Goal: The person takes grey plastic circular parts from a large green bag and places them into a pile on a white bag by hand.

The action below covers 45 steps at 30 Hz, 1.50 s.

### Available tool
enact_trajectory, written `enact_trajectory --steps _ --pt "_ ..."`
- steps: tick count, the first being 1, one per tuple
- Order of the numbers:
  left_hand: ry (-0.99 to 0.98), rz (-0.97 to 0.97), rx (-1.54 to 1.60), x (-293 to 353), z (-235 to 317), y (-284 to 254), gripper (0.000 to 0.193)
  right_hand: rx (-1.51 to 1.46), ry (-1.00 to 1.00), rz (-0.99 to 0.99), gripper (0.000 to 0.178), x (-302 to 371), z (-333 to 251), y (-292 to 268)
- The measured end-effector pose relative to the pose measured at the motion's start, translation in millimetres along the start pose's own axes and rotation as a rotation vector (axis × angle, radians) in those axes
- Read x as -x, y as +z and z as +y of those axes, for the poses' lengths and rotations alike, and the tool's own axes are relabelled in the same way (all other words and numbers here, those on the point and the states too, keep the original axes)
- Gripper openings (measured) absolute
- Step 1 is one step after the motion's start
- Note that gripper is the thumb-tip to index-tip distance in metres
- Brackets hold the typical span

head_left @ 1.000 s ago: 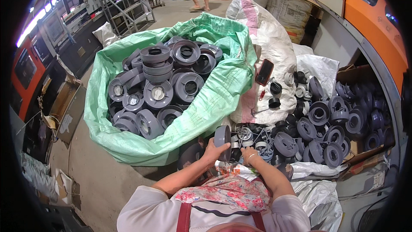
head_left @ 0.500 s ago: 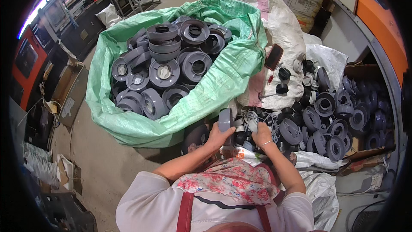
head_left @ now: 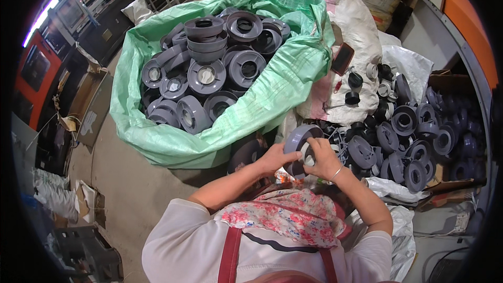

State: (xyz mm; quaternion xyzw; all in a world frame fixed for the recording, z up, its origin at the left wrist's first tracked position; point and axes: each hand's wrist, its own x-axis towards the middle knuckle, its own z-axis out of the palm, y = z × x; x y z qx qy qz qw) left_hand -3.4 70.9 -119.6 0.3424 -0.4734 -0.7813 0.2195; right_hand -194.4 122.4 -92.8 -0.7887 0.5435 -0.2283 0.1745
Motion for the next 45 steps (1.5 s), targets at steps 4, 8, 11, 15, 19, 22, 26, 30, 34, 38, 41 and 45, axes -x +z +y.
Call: enact_trajectory --steps 4,8,11,15,19,22,26,30,34,38,41,45 --pt "-0.123 -0.102 0.273 3.3 3.5 -5.5 0.04 0.247 -0.392 -0.046 0.073 3.6 -11.1 -12.7" --pt "-0.076 -0.063 0.302 15.2 1.6 5.3 0.043 -0.112 0.001 0.0 0.057 9.3 -13.2 -5.7" --pt "0.244 0.066 -0.15 19.0 6.4 23.8 0.046 -1.624 0.966 -0.377 0.051 9.8 33.2 5.4" --pt "0.158 0.056 0.164 27.6 28.3 25.8 0.047 -0.555 0.356 0.056 0.05 5.8 -10.5 0.5" --pt "0.392 0.105 -0.506 47.2 50.6 20.7 0.072 -1.057 0.649 -0.277 0.061 3.2 -14.4 0.7" --pt "0.5 0.493 -1.144 40.9 129.7 -57.1 0.069 -0.93 0.6 -0.328 0.064 8.4 1.3 5.8" --pt "0.97 0.787 -1.144 30.7 231.0 -91.2 0.081 0.011 0.487 0.177 0.064 9.2 87.8 -14.3" --pt "0.619 0.706 -2.073 -32.2 202.2 -145.2 0.078 0.345 0.804 0.061 0.083 64.5 163.3 -9.4" --pt "0.349 0.521 -2.262 -67.3 161.7 -218.3 0.08 0.423 1.062 -0.227 0.085 71.2 155.7 3.0" --pt "0.256 0.609 -2.173 -97.6 175.7 -277.6 0.077 0.327 1.127 -0.209 0.083 58.0 160.9 5.0" --pt "0.147 0.779 -2.178 -125.2 190.7 -318.6 0.071 0.335 1.144 -0.198 0.08 67.6 174.8 11.0" --pt "-0.157 0.801 -2.08 -130.9 225.6 -373.7 0.07 0.353 1.215 -0.204 0.076 65.5 178.9 16.4"
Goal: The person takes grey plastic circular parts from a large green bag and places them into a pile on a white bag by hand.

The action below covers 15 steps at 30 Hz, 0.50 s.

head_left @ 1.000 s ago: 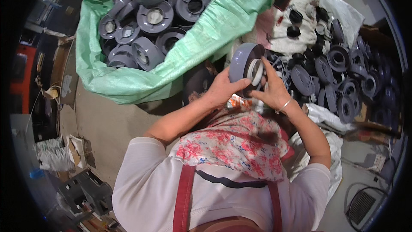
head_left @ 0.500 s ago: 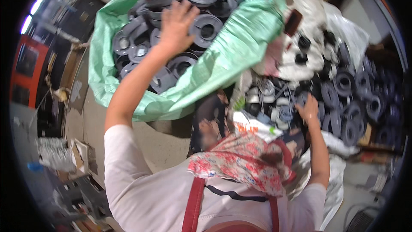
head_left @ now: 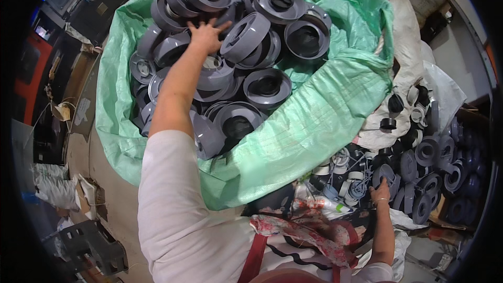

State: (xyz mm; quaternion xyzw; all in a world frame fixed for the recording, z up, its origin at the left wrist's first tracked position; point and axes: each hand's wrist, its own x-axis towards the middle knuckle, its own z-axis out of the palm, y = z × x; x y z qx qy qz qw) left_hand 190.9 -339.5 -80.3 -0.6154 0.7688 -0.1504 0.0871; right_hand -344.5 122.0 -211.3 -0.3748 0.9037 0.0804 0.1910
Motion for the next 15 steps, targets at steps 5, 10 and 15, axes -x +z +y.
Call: enact_trajectory --steps 5,10,15 --pt "-0.288 -0.254 0.07 -1.4 -71.4 24.6 0.062 0.005 0.035 -0.014 0.073 3.9 -18.0 -10.4" --pt "-0.407 -0.406 0.23 36.1 -125.7 49.8 0.064 -0.048 0.072 0.049 0.07 12.6 -15.2 -8.9" --pt "-0.208 -0.209 0.098 80.5 -250.8 209.3 0.06 -0.374 -0.07 0.275 0.07 14.0 -20.2 -16.9"
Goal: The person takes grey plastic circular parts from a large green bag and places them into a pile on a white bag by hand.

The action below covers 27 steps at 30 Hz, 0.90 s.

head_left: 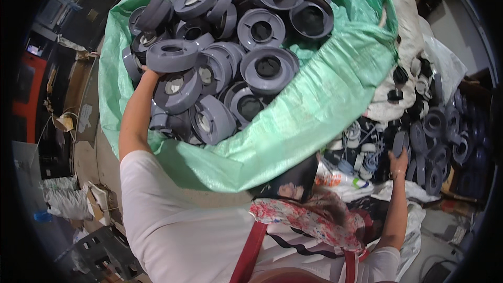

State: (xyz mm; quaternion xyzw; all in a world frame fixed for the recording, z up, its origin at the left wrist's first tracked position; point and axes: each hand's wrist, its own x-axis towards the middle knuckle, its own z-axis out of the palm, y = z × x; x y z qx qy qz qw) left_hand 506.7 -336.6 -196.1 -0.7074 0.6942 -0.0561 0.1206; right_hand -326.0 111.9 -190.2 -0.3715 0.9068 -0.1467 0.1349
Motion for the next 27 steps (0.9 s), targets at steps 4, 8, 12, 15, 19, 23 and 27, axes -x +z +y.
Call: enact_trajectory --steps 4,8,12,15,19,23,27 --pt "0.4 -0.138 -0.378 48.7 77.3 -69.8 0.031 -0.267 -0.012 0.121 0.079 24.2 -21.2 -35.3" --pt "0.086 0.489 0.369 138.1 78.9 -155.8 0.03 -0.374 -0.224 0.328 0.07 43.2 -59.2 -54.7" --pt "0.647 0.281 1.331 283.0 256.6 -247.1 0.014 -0.686 -0.306 0.343 0.055 67.6 -79.4 -73.5" --pt "0.733 -0.392 1.708 363.8 385.7 -247.3 0.045 -0.689 -0.727 0.351 0.05 91.5 -85.5 -49.1" --pt "0.161 -1.211 2.06 389.8 493.6 -187.0 0.038 -0.282 -1.244 0.202 0.059 125.4 -92.9 -22.6" --pt "0.756 -0.185 0.974 378.6 524.1 -185.9 0.049 -0.599 -0.797 0.059 0.036 81.6 -46.7 17.9" --pt "0.656 -0.267 1.142 369.2 544.2 -182.2 0.051 -0.123 -0.464 0.041 0.017 11.8 -6.8 59.0"
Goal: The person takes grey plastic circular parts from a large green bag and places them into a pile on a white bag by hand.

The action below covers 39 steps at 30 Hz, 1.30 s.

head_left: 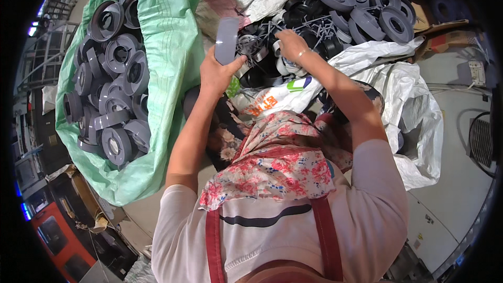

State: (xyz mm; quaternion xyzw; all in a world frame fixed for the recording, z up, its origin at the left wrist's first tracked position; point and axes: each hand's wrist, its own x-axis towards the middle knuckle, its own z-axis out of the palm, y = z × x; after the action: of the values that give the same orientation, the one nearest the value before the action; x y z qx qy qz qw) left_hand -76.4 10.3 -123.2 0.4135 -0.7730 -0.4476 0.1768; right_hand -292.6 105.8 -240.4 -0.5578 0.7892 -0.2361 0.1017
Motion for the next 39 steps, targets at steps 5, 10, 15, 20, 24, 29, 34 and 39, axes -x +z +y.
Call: enact_trajectory --steps 5,10,15,20,24,29,34,39 --pt "-0.037 0.107 0.171 -4.4 -10.5 1.9 0.05 0.457 -0.126 -0.453 0.018 -22.9 8.2 17.2" --pt "-0.125 0.115 0.499 -2.5 -17.9 4.3 0.047 0.271 -0.102 -0.064 0.01 -32.2 -16.2 -20.9" --pt "-0.304 -0.198 1.095 0.8 -7.4 21.1 0.044 -0.241 -0.156 0.189 0.019 -24.8 -61.4 -67.1" --pt "-0.285 -0.25 1.183 20.9 14.6 20.0 0.041 -0.206 -0.136 -0.163 0.058 -0.3 -89.3 -103.7" --pt "-0.319 -0.286 1.169 28.0 12.6 17.2 0.042 -0.187 -0.316 -0.204 0.074 15.2 -88.8 -106.5" --pt "-0.422 -0.47 1.074 30.0 15.3 6.5 0.044 0.178 -0.664 -0.316 0.07 29.3 -98.4 -130.0" --pt "-0.298 -0.413 1.114 42.1 37.8 17.9 0.045 -0.404 -0.17 -0.306 0.061 30.6 -85.3 -127.7" --pt "-0.204 -0.227 0.947 37.2 42.0 26.4 0.04 -0.506 0.065 -0.315 0.071 30.1 -67.4 -120.7"
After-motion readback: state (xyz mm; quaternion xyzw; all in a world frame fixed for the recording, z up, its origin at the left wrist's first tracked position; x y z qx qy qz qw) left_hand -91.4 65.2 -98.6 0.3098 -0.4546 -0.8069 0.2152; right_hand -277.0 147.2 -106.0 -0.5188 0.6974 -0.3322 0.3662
